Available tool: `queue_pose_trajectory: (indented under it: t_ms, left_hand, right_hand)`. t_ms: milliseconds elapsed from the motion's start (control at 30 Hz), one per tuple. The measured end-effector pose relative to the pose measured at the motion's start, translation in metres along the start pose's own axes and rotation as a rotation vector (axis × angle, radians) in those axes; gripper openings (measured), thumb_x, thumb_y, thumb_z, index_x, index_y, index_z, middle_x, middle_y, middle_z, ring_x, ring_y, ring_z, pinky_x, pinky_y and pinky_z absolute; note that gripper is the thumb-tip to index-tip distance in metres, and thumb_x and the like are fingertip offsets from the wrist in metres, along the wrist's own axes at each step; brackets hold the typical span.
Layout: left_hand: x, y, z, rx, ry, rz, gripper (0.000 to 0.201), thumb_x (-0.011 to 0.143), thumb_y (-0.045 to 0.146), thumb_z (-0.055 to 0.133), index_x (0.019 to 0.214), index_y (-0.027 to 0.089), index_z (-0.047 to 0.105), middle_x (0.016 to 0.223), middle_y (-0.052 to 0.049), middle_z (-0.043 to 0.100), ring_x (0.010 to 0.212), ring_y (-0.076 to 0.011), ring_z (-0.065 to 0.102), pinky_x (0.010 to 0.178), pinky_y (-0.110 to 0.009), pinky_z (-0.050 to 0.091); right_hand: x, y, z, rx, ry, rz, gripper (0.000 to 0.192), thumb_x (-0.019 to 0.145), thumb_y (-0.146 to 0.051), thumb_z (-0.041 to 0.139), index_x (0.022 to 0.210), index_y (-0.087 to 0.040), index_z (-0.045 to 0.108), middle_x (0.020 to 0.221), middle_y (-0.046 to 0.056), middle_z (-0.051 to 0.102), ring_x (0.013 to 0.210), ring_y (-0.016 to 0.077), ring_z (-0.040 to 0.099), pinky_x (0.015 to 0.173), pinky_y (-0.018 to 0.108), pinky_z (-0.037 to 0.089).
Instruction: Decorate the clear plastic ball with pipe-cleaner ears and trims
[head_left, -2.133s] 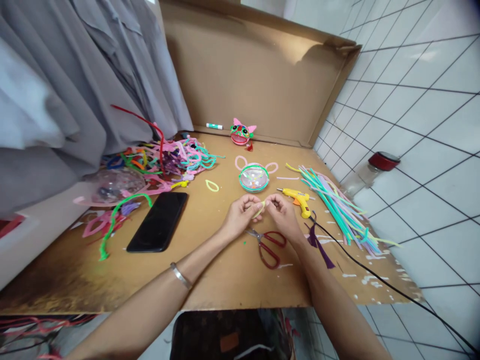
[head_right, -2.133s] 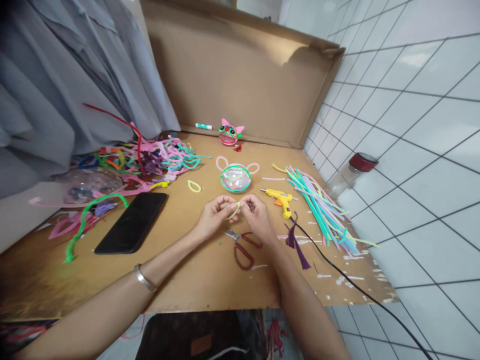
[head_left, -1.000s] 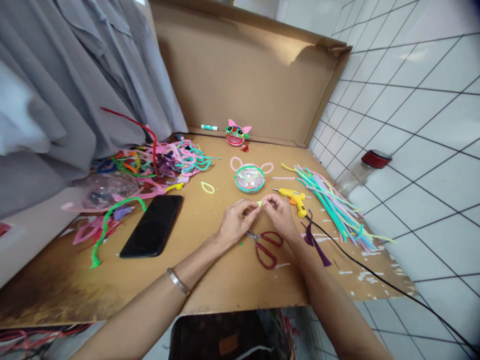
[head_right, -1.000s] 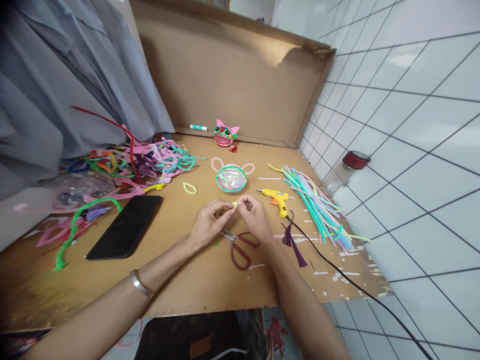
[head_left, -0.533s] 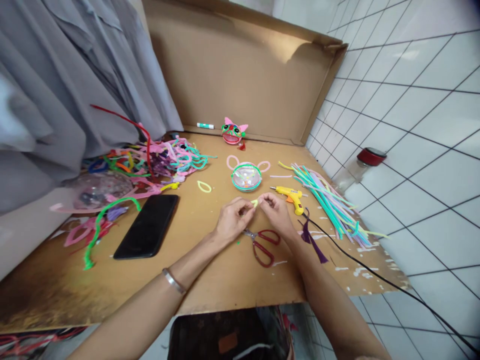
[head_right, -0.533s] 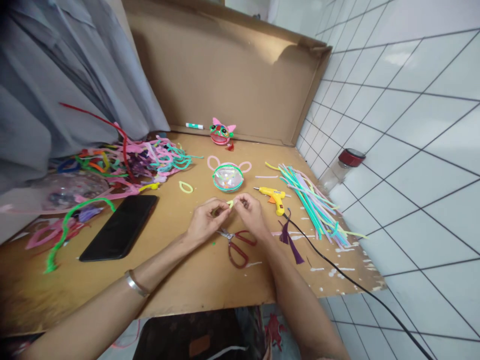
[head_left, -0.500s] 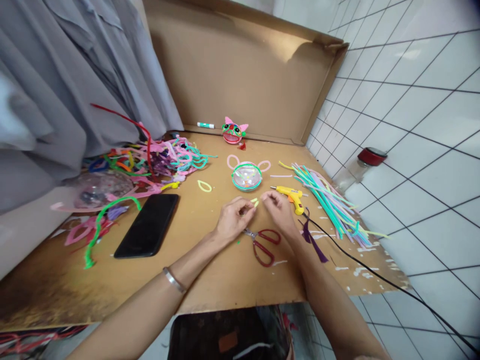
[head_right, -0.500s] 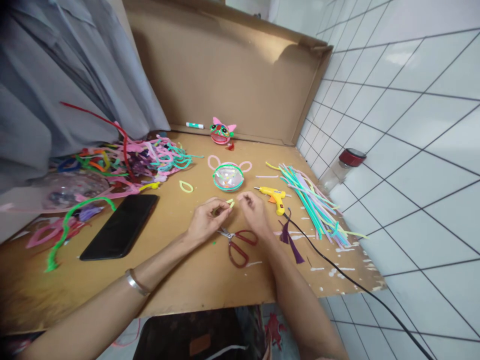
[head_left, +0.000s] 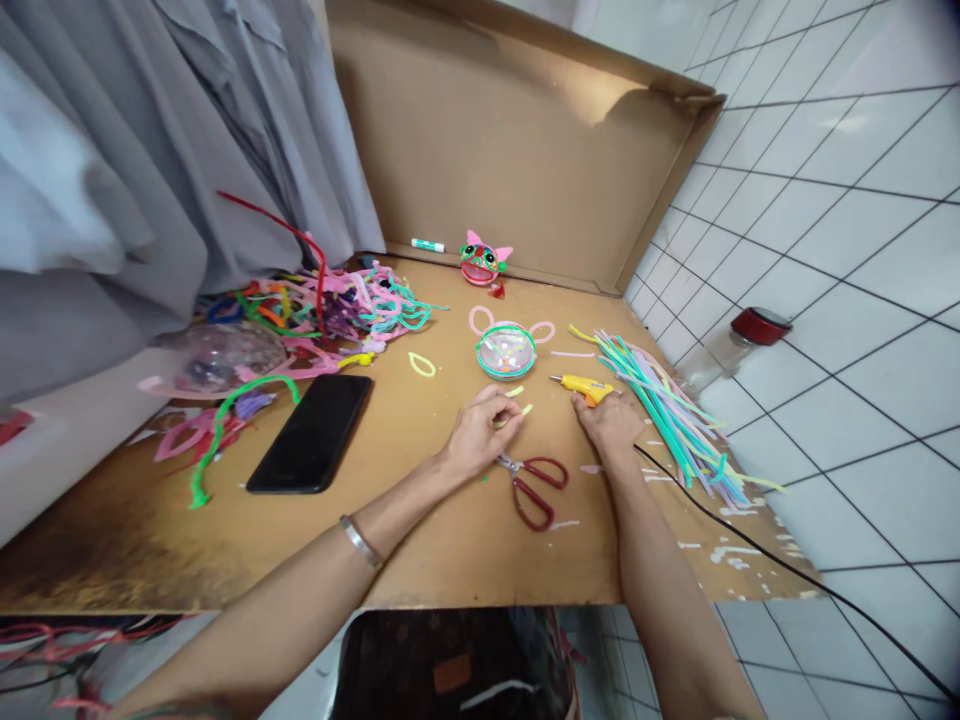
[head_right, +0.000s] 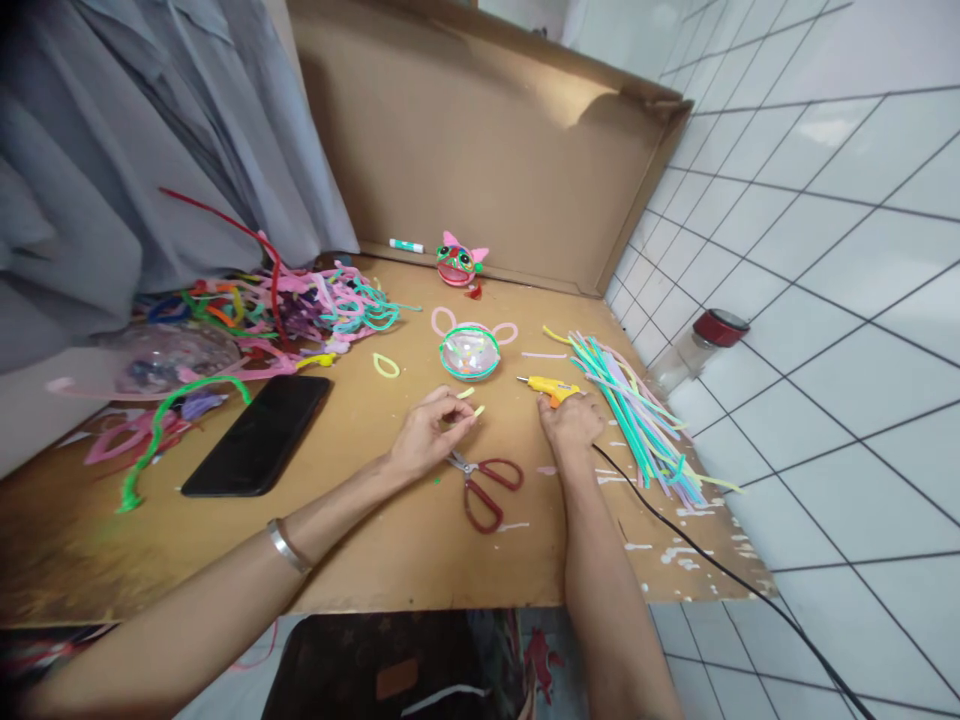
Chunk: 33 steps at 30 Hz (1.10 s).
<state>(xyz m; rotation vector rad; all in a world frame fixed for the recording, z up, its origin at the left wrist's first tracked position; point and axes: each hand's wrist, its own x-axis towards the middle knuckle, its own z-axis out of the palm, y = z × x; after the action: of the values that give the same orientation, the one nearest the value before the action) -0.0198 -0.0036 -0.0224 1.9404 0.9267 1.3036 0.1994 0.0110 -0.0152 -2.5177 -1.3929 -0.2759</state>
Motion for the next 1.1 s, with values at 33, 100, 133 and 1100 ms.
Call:
queue_pose_trajectory:
  t_ms: [33,100,133,1100]
  left_hand:
    - [0.000,-0.001,0.000,0.004,-0.003,-0.007,0.013,0.082,0.027,0.058,0.075,0.018,0.065,0.078,-0.003,0.059,0.068,-0.0124,0.052,0.067,-0.024,0.045]
    - [0.000,-0.001,0.001,0.007,-0.003,-0.018,0.014,0.082,0.028,0.058,0.075,0.018,0.064,0.077,-0.002,0.059,0.067,-0.0121,0.051,0.066,-0.024,0.044]
    - [0.000,-0.002,0.001,0.006,-0.003,-0.022,0.014,0.082,0.029,0.059,0.075,0.018,0.064,0.076,-0.002,0.058,0.067,-0.0119,0.051,0.066,-0.024,0.044]
    - [0.012,-0.002,-0.001,-0.354,0.140,-0.310,0.009,0.068,0.023,0.071,0.064,0.016,0.067,0.087,-0.004,0.067,0.089,-0.0172,0.062,0.089,-0.033,0.046]
  right_hand:
    - [0.001,0.000,0.001,0.007,0.000,0.004,0.060,0.081,-0.056,0.056,0.111,-0.004,0.063,0.111,0.027,0.063,0.101,0.0391,0.064,0.080,0.044,0.049]
    - [0.002,0.001,0.001,0.032,-0.010,0.019,0.057,0.081,-0.054,0.056,0.110,-0.005,0.063,0.110,0.026,0.064,0.100,0.0388,0.064,0.080,0.043,0.049]
    - [0.002,0.001,0.001,0.051,-0.012,0.029,0.056,0.081,-0.052,0.056,0.110,-0.005,0.063,0.108,0.025,0.065,0.100,0.0386,0.065,0.079,0.043,0.049]
    - [-0.020,-0.024,-0.028,0.706,0.116,-0.268,0.035,0.066,-0.051,0.056,0.084,-0.021,0.051,0.067,0.000,0.056,0.059,0.0182,0.050,0.060,0.030,0.040]
